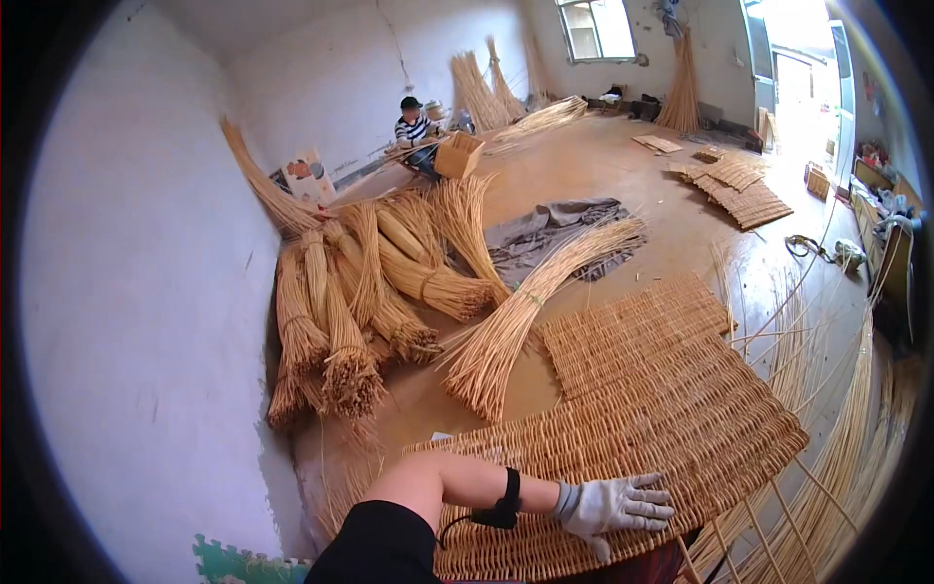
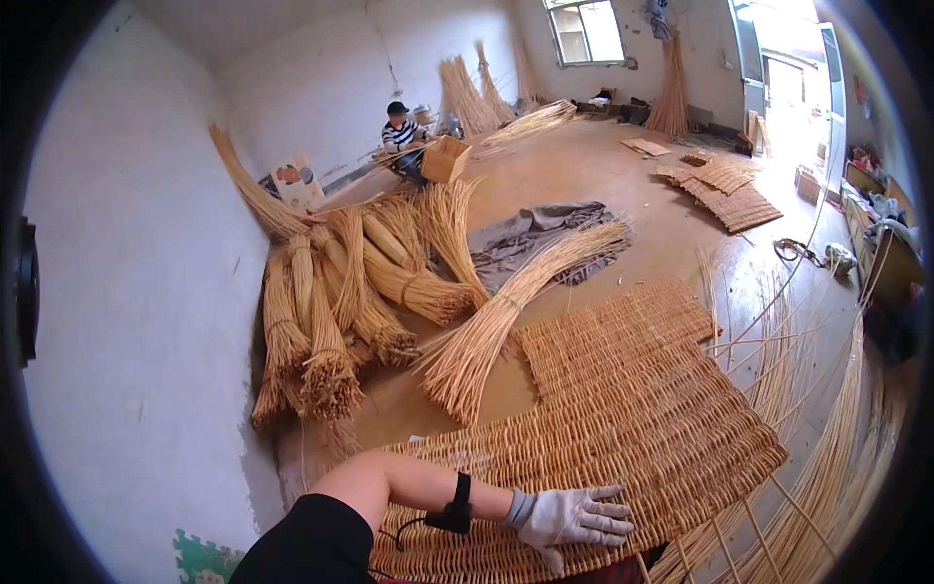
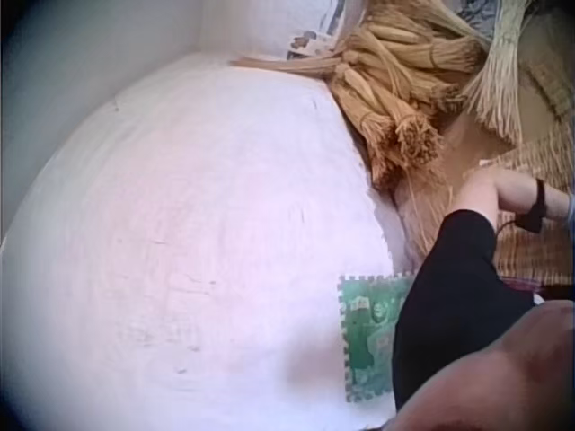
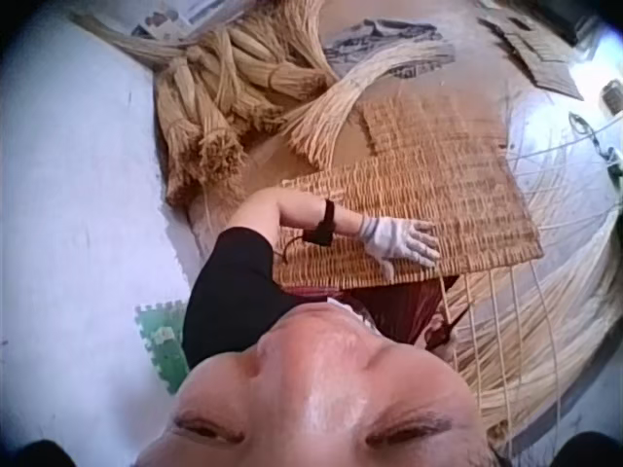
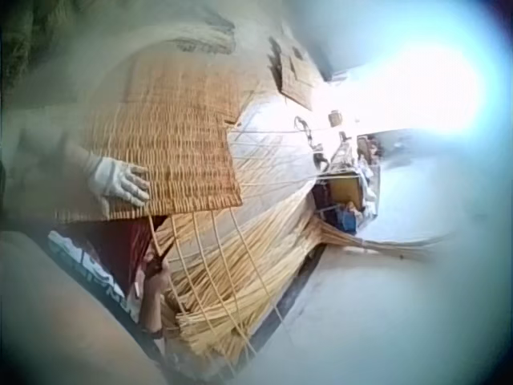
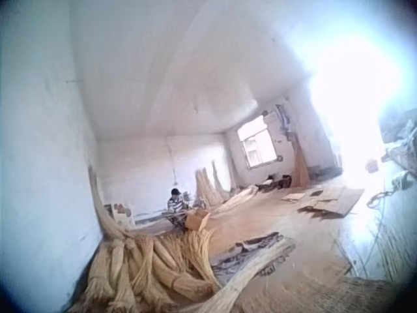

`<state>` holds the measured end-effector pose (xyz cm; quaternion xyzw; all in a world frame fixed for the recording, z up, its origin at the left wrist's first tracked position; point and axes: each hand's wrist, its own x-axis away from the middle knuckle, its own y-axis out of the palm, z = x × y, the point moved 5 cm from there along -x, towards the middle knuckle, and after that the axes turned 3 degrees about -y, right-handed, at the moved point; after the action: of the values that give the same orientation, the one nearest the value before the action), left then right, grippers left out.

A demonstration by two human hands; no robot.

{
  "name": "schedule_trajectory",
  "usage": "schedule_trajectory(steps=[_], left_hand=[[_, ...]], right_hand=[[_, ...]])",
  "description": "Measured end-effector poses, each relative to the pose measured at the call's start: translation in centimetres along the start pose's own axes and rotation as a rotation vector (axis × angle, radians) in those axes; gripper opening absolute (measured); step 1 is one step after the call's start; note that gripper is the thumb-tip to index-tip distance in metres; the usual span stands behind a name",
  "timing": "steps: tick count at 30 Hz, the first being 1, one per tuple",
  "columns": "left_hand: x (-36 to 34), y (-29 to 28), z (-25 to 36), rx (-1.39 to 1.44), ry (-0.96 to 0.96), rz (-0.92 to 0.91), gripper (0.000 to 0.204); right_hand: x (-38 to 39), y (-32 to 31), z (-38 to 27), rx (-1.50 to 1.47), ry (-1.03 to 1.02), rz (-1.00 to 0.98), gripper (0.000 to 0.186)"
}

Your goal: Weave a large mat using long reeds on the floor.

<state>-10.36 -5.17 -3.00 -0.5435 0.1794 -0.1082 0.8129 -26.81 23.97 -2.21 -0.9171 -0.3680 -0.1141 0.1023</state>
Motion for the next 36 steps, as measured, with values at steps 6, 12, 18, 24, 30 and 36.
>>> schedule_trajectory(steps=[6,12,18,24,30,36], left_hand=[[-0.6,0.6,-0.5,-0.006,-0.024,0.020,0.117],[-0.6,0.0,-0.5,0.034,-0.016,0.148,0.117],[-0.1,-0.1,-0.2,0.043,-0.003,0.240,0.116],[-0.7,-1.9,0.1,0.020,0.001,0.194,0.117],[0.0,-1.0,-0.1,0.077,-0.044,0.239,0.113],[0.0,-2.0,0.1,0.062,-0.028,0.265,0.118]], right_hand=[[-1.0,-0.2,0.8,-0.072,0.043,-0.055,0.040],[-1.2,1.5,3.6,-0.239,0.229,-0.212,0.034],[0.5,3.5,4.3,0.062,0.045,-0.311,0.037],[0.6,5.6,3.7,-0.003,-0.082,-0.326,0.045],[1.8,5.5,3.7,0.163,-0.192,-0.283,0.059],[2.6,4.7,4.0,0.256,-0.237,-0.275,0.065]])
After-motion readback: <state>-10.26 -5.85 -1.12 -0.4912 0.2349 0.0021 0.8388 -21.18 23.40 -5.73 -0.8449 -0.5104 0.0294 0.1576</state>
